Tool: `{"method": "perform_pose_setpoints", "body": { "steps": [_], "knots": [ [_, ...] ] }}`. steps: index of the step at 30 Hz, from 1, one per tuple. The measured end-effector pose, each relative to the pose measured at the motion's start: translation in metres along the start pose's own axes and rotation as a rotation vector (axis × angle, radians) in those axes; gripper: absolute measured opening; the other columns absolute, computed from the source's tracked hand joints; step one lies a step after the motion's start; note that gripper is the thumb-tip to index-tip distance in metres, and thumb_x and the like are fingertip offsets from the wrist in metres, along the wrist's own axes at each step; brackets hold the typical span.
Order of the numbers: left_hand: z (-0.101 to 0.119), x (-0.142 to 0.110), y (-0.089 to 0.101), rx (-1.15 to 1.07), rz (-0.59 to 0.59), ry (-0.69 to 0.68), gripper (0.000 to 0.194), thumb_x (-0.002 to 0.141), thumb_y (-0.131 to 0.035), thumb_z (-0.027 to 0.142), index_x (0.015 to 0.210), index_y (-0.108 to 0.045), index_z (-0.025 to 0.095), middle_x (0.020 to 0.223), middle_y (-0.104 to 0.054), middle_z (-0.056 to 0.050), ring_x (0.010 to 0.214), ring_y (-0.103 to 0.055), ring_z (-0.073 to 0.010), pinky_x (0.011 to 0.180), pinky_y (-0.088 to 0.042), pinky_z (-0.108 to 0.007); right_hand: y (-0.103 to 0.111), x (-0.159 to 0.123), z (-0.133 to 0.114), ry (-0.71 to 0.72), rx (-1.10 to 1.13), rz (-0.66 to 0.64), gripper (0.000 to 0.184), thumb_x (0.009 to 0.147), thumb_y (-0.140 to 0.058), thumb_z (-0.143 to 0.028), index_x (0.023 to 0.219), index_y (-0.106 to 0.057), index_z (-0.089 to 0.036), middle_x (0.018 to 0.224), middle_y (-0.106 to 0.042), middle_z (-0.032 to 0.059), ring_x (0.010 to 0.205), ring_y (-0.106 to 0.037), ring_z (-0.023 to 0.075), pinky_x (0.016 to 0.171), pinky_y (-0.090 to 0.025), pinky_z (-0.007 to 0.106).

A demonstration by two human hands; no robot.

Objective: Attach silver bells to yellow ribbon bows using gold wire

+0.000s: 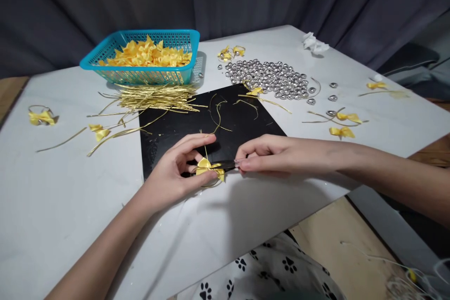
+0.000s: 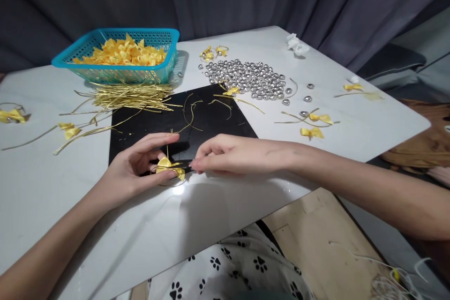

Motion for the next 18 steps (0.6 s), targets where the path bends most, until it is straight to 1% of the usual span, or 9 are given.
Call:
{"method": "perform_pose_setpoints", "body": {
  "steps": [2,4,8,12,18],
  "knots": [
    [0.000,0.001,-0.001,0.016,-0.010,0.011,0.047,0.068,-0.071,0.019,0.113,-0.059,0.022,0.122,-0.045,-0.004,0.073,-0.049,-0.0060,0.062,-0.048,-0.018,-0.001,0.003,0.003,0.005,0.093,-0.065,0.039,0.084,-0.051,-0.051,0.089,-0.055,-0.013,0.053,-0.030,-0.0068,0.044,-0.025,0.0023,0.038,-0.020,0.013],
    [0.001,0.001,-0.001,0.025,-0.020,0.015,0.047,0.068,-0.071,0.019,0.114,-0.059,0.021,0.122,-0.046,-0.005,0.073,-0.049,-0.0063,0.062,-0.048,-0.018,-0.003,0.006,0.008,0.011,0.231,-0.131,0.036,0.084,-0.052,-0.048,0.087,-0.054,-0.013,0.051,-0.025,-0.0080,0.041,-0.021,0.0019,0.036,-0.018,0.013],
    [0.000,0.001,-0.002,0.020,-0.035,0.016,0.046,0.069,-0.070,0.020,0.113,-0.059,0.020,0.122,-0.046,-0.006,0.072,-0.048,-0.0062,0.061,-0.047,-0.018,-0.007,0.012,0.015,-0.043,0.486,-0.237,0.030,0.087,-0.049,-0.043,0.085,-0.051,-0.013,0.051,-0.018,-0.0094,0.039,-0.012,0.0011,0.031,-0.011,0.012],
    [0.000,0.000,-0.001,0.011,-0.038,0.024,0.045,0.069,-0.071,0.019,0.113,-0.059,0.019,0.120,-0.046,-0.006,0.069,-0.047,-0.0047,0.059,-0.046,-0.017,-0.008,0.014,0.012,-0.079,0.558,-0.272,0.025,0.088,-0.049,-0.036,0.082,-0.052,-0.012,0.051,-0.020,-0.0090,0.038,-0.012,0.0003,0.030,-0.011,0.010],
    [0.000,0.000,-0.001,-0.018,-0.044,0.045,0.046,0.067,-0.071,0.019,0.111,-0.060,0.017,0.119,-0.046,-0.006,0.067,-0.048,-0.0040,0.058,-0.047,-0.017,-0.007,0.019,0.012,-0.078,0.558,-0.280,0.024,0.090,-0.046,-0.034,0.081,-0.052,-0.012,0.050,-0.018,-0.0095,0.037,-0.012,0.0000,0.029,-0.011,0.008]
  ]
}}
Point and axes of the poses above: each hand's wrist, its own x-axis towards the middle knuckle, its own y-axis out of the back of the hand, z = x × y, the point moved 4 cm from there along x, towards the middle knuckle
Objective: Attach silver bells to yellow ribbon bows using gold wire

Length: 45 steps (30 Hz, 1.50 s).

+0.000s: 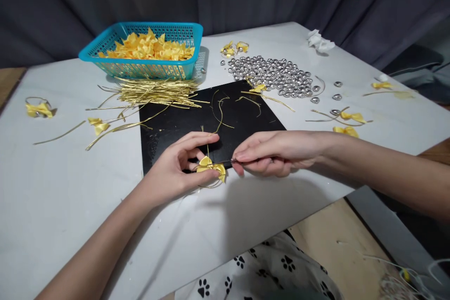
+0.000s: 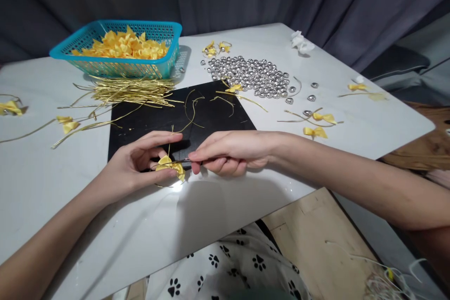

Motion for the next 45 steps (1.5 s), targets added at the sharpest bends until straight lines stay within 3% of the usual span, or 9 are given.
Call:
{"method": "perform_pose_setpoints", "body": {
  "steps": [12,45],
  "knots": [
    [-0.0022,0.0023,0.0012,-0.027,0.007,0.035,0.047,0.063,-0.074,0.018,0.108,-0.063,0.016,0.116,-0.049,-0.007,0.064,-0.048,-0.0036,0.054,-0.047,-0.017,0.0043,0.0020,0.0040,-0.002,0.038,-0.117,0.022,0.091,-0.046,-0.033,0.084,-0.050,-0.012,0.051,-0.017,-0.0099,0.036,-0.013,-0.0006,0.029,-0.010,0.009],
    [-0.0003,0.0028,-0.0001,-0.017,-0.012,0.054,0.046,0.060,-0.074,0.017,0.105,-0.065,0.018,0.113,-0.051,-0.007,0.063,-0.047,-0.0045,0.053,-0.046,-0.018,-0.0004,0.0048,0.0087,-0.051,0.044,-0.075,0.026,0.087,-0.052,-0.039,0.084,-0.047,-0.014,0.053,-0.016,-0.0099,0.037,-0.010,-0.0004,0.029,-0.006,0.012]
  ]
}}
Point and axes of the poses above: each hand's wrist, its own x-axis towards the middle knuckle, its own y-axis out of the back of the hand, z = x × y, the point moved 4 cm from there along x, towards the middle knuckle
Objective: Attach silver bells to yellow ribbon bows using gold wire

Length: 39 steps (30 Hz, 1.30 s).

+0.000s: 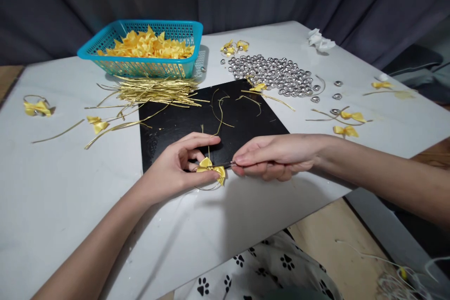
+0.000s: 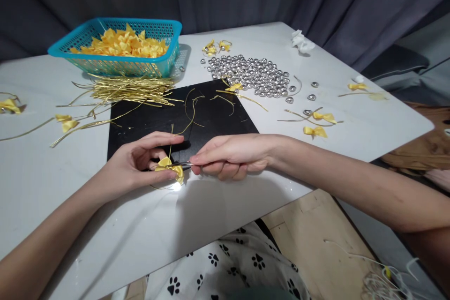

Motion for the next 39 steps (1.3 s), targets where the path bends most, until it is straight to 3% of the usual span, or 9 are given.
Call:
{"method": "perform_pose_setpoints", "body": {
  "steps": [8,22,39],
  "knots": [
    [0.0000,0.0005,0.0006,0.000,-0.005,0.008,0.048,0.059,-0.075,0.018,0.106,-0.064,0.018,0.116,-0.050,-0.007,0.063,-0.047,-0.0044,0.054,-0.046,-0.018,0.0011,-0.0029,0.0023,0.022,-0.021,0.045,0.028,0.087,-0.052,-0.041,0.083,-0.046,-0.013,0.053,-0.020,-0.0103,0.037,-0.012,-0.0012,0.029,-0.008,0.011],
    [-0.0022,0.0003,0.0015,0.019,-0.017,0.016,0.049,0.058,-0.076,0.019,0.106,-0.064,0.019,0.116,-0.051,-0.006,0.063,-0.048,-0.0044,0.054,-0.046,-0.018,-0.0012,0.0011,0.0034,0.009,0.024,-0.009,0.029,0.086,-0.053,-0.043,0.085,-0.049,-0.013,0.055,-0.016,-0.0096,0.038,-0.009,-0.0004,0.028,-0.008,0.010],
    [-0.0031,-0.0006,0.0019,0.026,-0.028,0.030,0.051,0.059,-0.076,0.019,0.107,-0.062,0.019,0.118,-0.049,-0.006,0.064,-0.048,-0.0042,0.054,-0.046,-0.018,-0.0017,0.0033,0.0051,0.027,0.029,0.016,0.028,0.085,-0.053,-0.041,0.080,-0.047,-0.015,0.056,-0.016,-0.0089,0.040,-0.008,0.0002,0.027,-0.010,0.009]
  ]
}}
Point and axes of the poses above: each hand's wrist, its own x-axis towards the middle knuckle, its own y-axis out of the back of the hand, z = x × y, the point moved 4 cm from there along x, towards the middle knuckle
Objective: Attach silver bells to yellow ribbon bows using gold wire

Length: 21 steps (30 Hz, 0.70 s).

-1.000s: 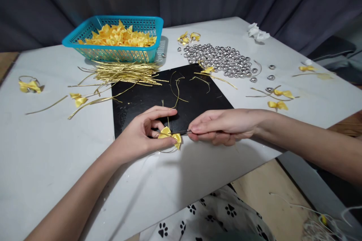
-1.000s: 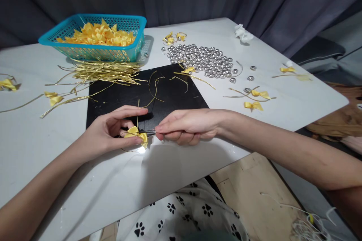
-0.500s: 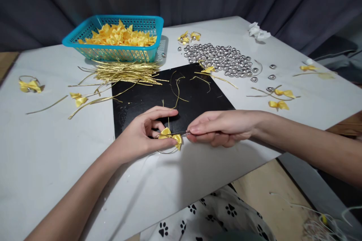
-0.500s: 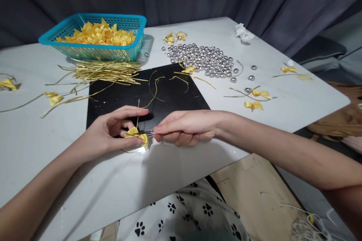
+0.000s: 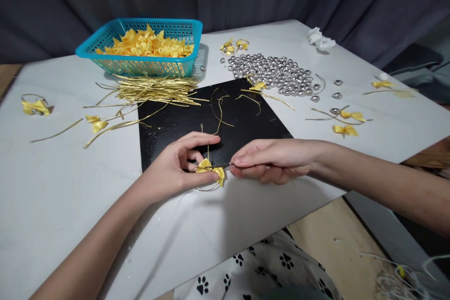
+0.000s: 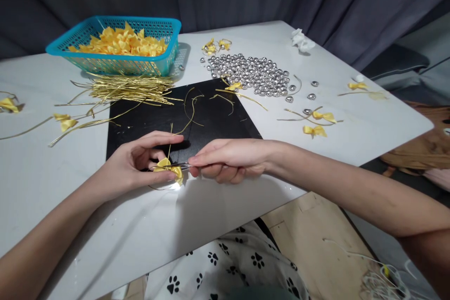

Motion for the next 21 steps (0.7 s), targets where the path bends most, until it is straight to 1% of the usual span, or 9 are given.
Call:
{"method": "perform_pose_setpoints", "body": {
  "steps": [6,13,21],
  "knots": [
    [-0.0001,0.0006,-0.0002,0.008,-0.003,-0.002,0.051,0.058,-0.077,0.020,0.108,-0.062,0.020,0.121,-0.049,-0.005,0.064,-0.050,-0.0035,0.054,-0.045,-0.017,-0.0019,-0.0005,0.0002,-0.004,0.016,0.002,0.030,0.084,-0.055,-0.043,0.077,-0.046,-0.015,0.055,-0.016,-0.0092,0.039,-0.008,0.0001,0.027,-0.010,0.008],
    [-0.0003,0.0009,-0.0007,-0.016,0.017,0.002,0.054,0.057,-0.078,0.019,0.109,-0.062,0.020,0.121,-0.049,-0.006,0.063,-0.049,-0.0033,0.052,-0.045,-0.017,0.0004,-0.0011,0.0016,0.028,0.003,-0.006,0.027,0.087,-0.051,-0.041,0.080,-0.048,-0.015,0.055,-0.016,-0.0093,0.039,-0.008,0.0006,0.027,-0.011,0.009],
    [-0.0014,-0.0002,0.0002,-0.031,0.019,-0.001,0.054,0.058,-0.078,0.018,0.109,-0.062,0.021,0.121,-0.048,-0.004,0.064,-0.049,-0.0021,0.054,-0.045,-0.016,0.0011,0.0004,0.0033,0.029,0.012,-0.006,0.026,0.088,-0.049,-0.040,0.081,-0.048,-0.015,0.055,-0.016,-0.0090,0.039,-0.008,0.0007,0.027,-0.011,0.009]
  ]
}}
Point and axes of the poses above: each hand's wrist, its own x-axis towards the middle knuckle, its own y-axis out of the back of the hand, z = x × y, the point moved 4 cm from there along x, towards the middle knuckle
